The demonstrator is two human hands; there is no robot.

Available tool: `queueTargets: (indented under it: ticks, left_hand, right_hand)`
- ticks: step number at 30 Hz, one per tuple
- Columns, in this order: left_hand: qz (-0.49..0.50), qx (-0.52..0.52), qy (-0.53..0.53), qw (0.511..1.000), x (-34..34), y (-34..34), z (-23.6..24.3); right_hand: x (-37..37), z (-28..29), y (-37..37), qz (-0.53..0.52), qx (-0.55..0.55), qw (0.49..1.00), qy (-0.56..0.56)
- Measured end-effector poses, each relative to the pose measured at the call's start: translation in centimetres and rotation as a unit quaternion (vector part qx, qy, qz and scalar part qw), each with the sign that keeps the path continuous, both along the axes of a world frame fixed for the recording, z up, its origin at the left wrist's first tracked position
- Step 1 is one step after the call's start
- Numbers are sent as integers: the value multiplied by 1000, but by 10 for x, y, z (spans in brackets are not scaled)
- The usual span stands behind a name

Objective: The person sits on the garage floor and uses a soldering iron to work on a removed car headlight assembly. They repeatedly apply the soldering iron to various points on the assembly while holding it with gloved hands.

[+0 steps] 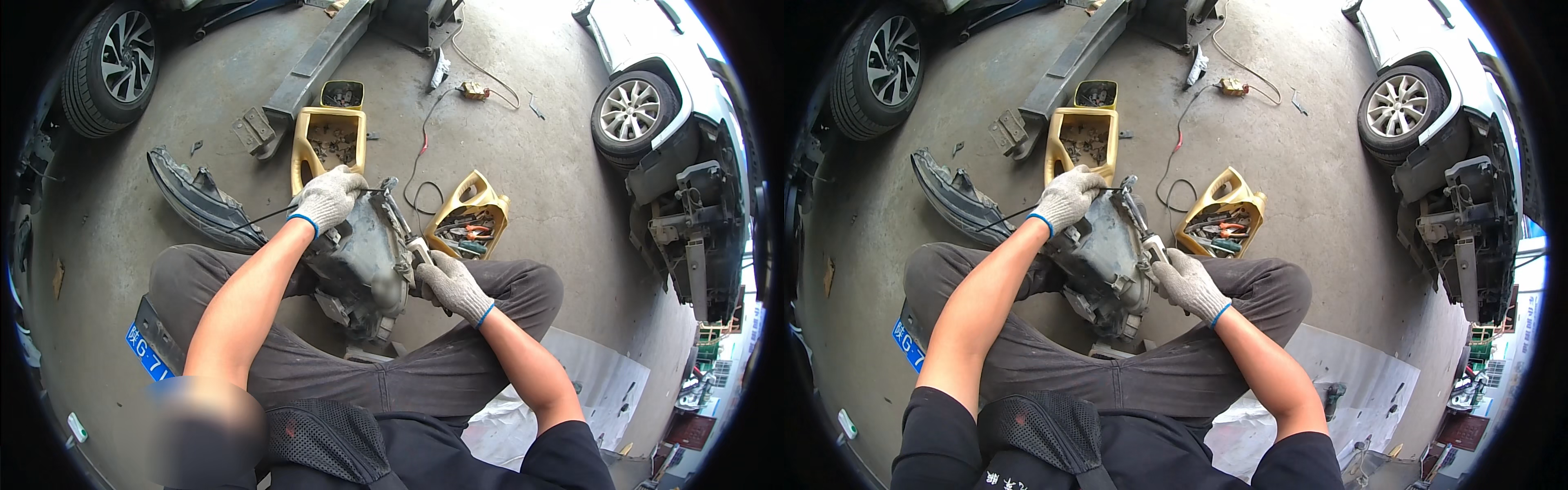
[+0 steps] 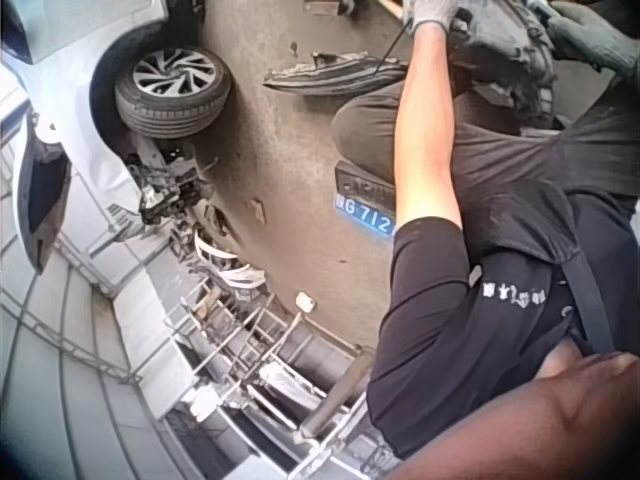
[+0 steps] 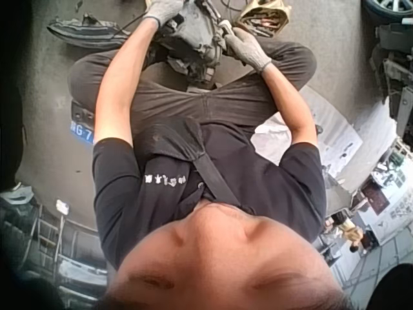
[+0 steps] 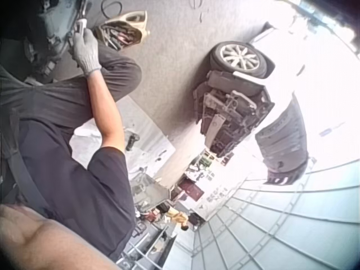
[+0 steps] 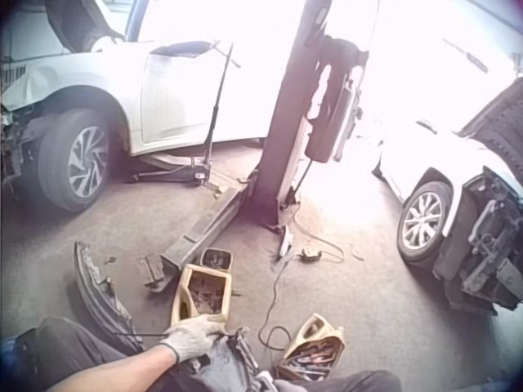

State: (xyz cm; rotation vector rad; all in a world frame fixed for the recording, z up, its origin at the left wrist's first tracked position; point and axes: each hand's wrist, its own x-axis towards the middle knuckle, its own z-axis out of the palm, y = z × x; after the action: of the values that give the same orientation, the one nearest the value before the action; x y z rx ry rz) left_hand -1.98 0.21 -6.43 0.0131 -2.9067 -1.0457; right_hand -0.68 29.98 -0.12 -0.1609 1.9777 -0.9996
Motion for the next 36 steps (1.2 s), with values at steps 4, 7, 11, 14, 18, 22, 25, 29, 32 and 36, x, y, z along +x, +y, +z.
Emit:
queueTargets:
  ticks: [4, 7, 11, 14, 18, 22, 25, 29, 32, 36]
  left_hand:
    - [0, 2, 2, 1000, 0, 0, -1]
    - [2, 0, 0, 1000, 0, 1, 0]
    - [5, -1, -9, 1000, 0, 2, 3]
    - [4, 1, -3, 1000, 1, 2, 3]
    - [1, 4, 5, 1000, 1, 2, 3]
    - [-3, 7, 17, 1000, 0, 2, 2]
    - [-5, 11, 23, 1000, 1, 2, 2]
    - [-5, 14, 17, 1000, 1, 2, 3]
    - [-6, 15, 16, 1000, 1, 2, 4]
    - [-6, 14, 20, 1000, 1, 2, 3]
  right_hand:
    - [0, 0, 0, -2, -1, 1000, -2]
    - [0, -1, 0, 6, -1, 1000, 2]
    - [1, 2, -1, 3, 2, 1000, 6]
    - [1, 4, -2, 1, 4, 1000, 6]
    - [2, 6, -3, 2, 5, 1000, 10]
    - [2, 6, -3, 1, 2, 1000, 8]
    - [2, 6, -3, 1, 2, 1000, 7]
    - [2, 6, -3, 5, 7, 1000, 9]
    - [2, 5, -3, 5, 7, 1000, 9]
    - [2, 4, -3, -2, 3, 1000, 3]
